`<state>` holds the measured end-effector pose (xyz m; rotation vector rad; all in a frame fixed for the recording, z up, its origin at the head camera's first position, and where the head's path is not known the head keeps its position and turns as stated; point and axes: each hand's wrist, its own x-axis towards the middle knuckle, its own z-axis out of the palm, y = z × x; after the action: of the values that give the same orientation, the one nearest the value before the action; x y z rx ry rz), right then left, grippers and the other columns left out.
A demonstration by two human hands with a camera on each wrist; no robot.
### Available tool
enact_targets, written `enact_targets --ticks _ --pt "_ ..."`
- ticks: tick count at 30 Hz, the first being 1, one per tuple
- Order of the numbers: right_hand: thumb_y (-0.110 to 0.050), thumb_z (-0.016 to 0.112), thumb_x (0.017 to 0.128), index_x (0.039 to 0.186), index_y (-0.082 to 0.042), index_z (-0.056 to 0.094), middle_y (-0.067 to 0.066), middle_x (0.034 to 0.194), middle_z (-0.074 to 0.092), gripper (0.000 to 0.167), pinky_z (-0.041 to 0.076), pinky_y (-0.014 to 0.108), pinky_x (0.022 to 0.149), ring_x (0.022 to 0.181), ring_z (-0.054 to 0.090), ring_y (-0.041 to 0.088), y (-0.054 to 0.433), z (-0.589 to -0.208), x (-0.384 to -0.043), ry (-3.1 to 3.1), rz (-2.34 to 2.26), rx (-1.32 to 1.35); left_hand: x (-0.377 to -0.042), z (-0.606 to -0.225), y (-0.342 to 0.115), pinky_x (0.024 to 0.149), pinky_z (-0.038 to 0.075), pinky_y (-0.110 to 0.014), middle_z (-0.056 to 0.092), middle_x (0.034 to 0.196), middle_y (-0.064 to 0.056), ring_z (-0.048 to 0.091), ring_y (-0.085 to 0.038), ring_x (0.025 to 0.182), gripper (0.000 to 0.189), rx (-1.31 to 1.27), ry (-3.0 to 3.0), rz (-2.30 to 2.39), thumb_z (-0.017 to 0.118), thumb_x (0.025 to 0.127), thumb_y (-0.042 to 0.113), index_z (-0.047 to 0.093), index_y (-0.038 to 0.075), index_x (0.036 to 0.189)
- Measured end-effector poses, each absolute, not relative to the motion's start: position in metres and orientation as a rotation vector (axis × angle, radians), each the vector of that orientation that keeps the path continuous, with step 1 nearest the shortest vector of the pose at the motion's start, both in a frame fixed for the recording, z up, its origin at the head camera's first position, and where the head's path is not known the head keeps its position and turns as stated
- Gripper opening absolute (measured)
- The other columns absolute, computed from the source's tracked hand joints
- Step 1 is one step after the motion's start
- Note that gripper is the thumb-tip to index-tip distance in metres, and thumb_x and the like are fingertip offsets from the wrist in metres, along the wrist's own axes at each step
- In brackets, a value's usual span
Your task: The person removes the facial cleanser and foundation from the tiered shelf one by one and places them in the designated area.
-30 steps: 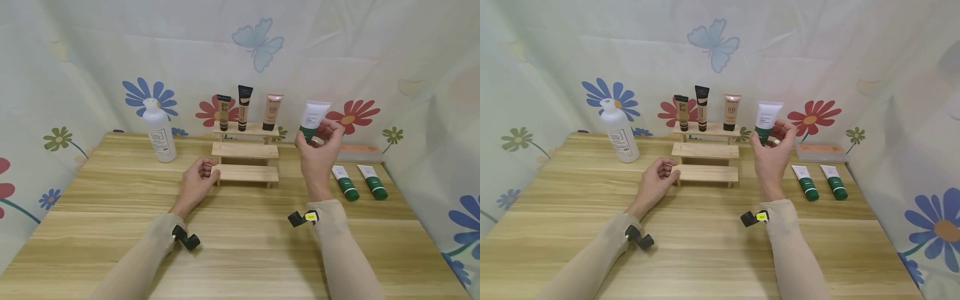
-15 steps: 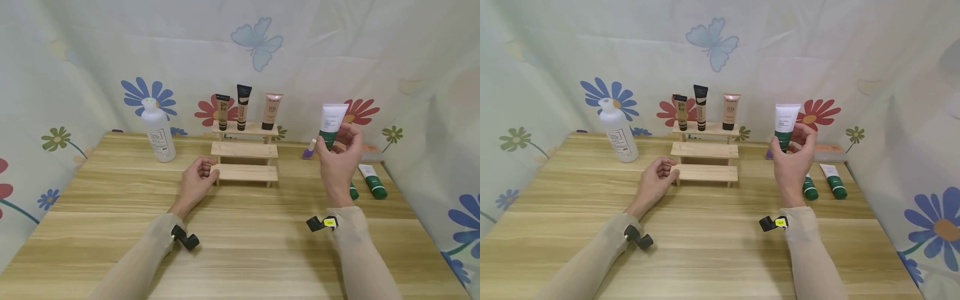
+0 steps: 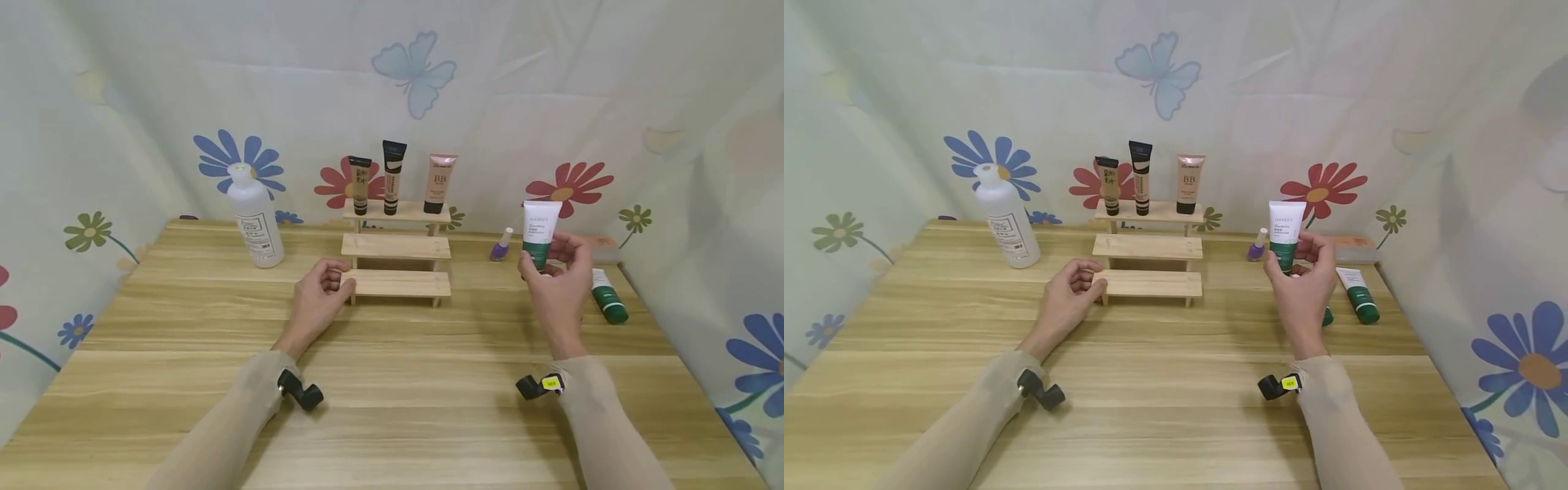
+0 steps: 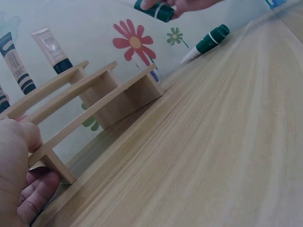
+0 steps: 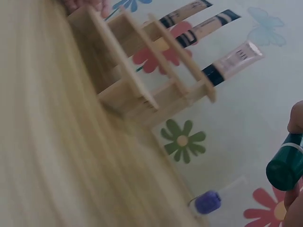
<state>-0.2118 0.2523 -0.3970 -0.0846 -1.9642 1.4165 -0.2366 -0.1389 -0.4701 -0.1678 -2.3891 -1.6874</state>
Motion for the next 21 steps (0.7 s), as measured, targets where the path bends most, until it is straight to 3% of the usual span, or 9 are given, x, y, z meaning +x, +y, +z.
enact_targets --ticks 10,21 --pt "-0.017 0.089 0.093 0.141 -0.001 0.059 0.002 0.117 0.06 0.059 0.052 0.017 0.081 0.103 0.059 0.011 0.259 -0.445 -0.204 -2.14 1.331 -0.157 -0.238 -0.472 -0.138 0.08 0.057 -0.02 0.076 0.107 -0.008 0.071 -0.02 0.095 0.025 -0.158 -2.415 -1.659 0.081 0.101 0.018 0.073 0.014 0.124" --pt "-0.013 0.09 0.092 0.138 0.002 0.061 0.013 0.117 0.063 0.056 0.049 0.013 0.079 0.1 0.058 0.013 0.26 -0.465 -0.203 -2.205 1.331 -0.173 -0.238 -0.473 -0.14 0.08 0.057 -0.02 0.076 0.107 -0.009 0.072 -0.021 0.094 0.025 -0.163 -2.404 -1.661 0.08 0.101 0.018 0.073 0.014 0.124"
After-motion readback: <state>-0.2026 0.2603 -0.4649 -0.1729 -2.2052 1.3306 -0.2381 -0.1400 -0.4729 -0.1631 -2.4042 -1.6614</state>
